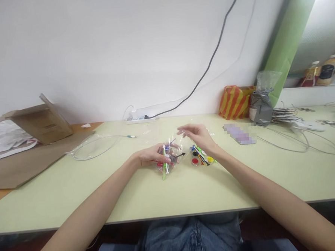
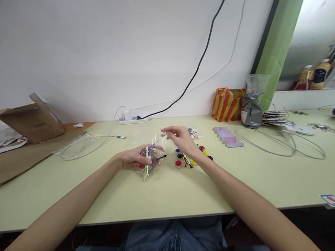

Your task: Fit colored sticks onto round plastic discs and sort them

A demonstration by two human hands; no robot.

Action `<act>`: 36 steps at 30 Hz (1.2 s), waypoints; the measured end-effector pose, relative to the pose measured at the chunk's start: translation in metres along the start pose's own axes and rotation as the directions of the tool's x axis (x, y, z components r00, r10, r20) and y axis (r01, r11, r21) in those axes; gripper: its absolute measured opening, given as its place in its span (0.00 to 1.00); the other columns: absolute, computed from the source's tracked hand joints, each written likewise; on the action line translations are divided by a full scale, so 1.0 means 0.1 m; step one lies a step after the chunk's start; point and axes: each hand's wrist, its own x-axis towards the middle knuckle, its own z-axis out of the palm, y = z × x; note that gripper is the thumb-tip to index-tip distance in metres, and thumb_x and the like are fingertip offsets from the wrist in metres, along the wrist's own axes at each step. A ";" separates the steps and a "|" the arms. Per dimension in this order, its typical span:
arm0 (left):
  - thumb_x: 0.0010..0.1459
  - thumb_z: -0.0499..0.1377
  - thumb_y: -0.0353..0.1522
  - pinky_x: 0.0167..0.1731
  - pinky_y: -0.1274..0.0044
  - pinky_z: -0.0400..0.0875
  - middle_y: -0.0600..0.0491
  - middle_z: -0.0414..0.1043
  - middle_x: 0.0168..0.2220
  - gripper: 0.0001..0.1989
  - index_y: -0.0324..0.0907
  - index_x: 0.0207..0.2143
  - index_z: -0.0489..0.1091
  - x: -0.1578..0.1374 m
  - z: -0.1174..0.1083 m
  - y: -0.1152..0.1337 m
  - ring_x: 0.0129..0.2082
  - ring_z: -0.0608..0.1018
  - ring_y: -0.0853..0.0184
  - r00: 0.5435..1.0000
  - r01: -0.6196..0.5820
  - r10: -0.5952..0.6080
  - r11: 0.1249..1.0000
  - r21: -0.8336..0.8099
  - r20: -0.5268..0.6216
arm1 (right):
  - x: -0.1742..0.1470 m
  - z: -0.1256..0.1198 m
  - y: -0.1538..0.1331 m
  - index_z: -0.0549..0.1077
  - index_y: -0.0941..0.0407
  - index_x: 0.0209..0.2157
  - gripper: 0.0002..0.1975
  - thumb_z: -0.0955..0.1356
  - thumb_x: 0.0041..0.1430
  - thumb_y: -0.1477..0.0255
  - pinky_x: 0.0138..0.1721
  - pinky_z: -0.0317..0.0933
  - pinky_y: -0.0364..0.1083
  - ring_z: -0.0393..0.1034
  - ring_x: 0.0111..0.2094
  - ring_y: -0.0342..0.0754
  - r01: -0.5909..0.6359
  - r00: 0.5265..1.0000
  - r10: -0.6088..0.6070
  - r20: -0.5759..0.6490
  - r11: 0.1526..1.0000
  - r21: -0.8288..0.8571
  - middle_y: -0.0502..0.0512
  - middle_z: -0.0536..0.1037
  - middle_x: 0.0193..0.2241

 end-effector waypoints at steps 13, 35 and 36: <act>0.48 0.75 0.34 0.34 0.76 0.76 0.42 0.80 0.44 0.26 0.41 0.48 0.72 0.10 -0.07 0.03 0.38 0.84 0.59 0.823 -0.240 0.281 0.960 0.146 -0.494 | 0.07 -0.20 0.21 0.81 0.55 0.41 0.14 0.64 0.64 0.68 0.45 0.64 0.50 0.73 0.42 0.52 -0.028 0.997 -0.008 -0.081 0.906 -0.423 0.58 0.81 0.43; 0.68 0.50 0.49 0.53 0.61 0.69 0.38 0.76 0.54 0.28 0.37 0.53 0.75 0.13 0.03 0.15 0.54 0.78 0.48 0.798 -0.406 0.385 0.912 0.059 -0.463 | -0.03 0.11 0.01 0.76 0.56 0.40 0.14 0.70 0.60 0.60 0.41 0.65 0.48 0.74 0.39 0.49 -0.144 0.980 0.125 0.155 0.982 0.119 0.56 0.81 0.36; 0.68 0.48 0.49 0.53 0.62 0.69 0.39 0.75 0.56 0.28 0.38 0.54 0.74 0.11 0.05 0.18 0.54 0.77 0.49 0.796 -0.411 0.401 0.908 0.082 -0.453 | -0.04 0.12 0.00 0.76 0.55 0.41 0.15 0.70 0.61 0.59 0.42 0.64 0.48 0.74 0.39 0.49 -0.129 0.981 0.110 0.158 0.985 0.116 0.56 0.81 0.36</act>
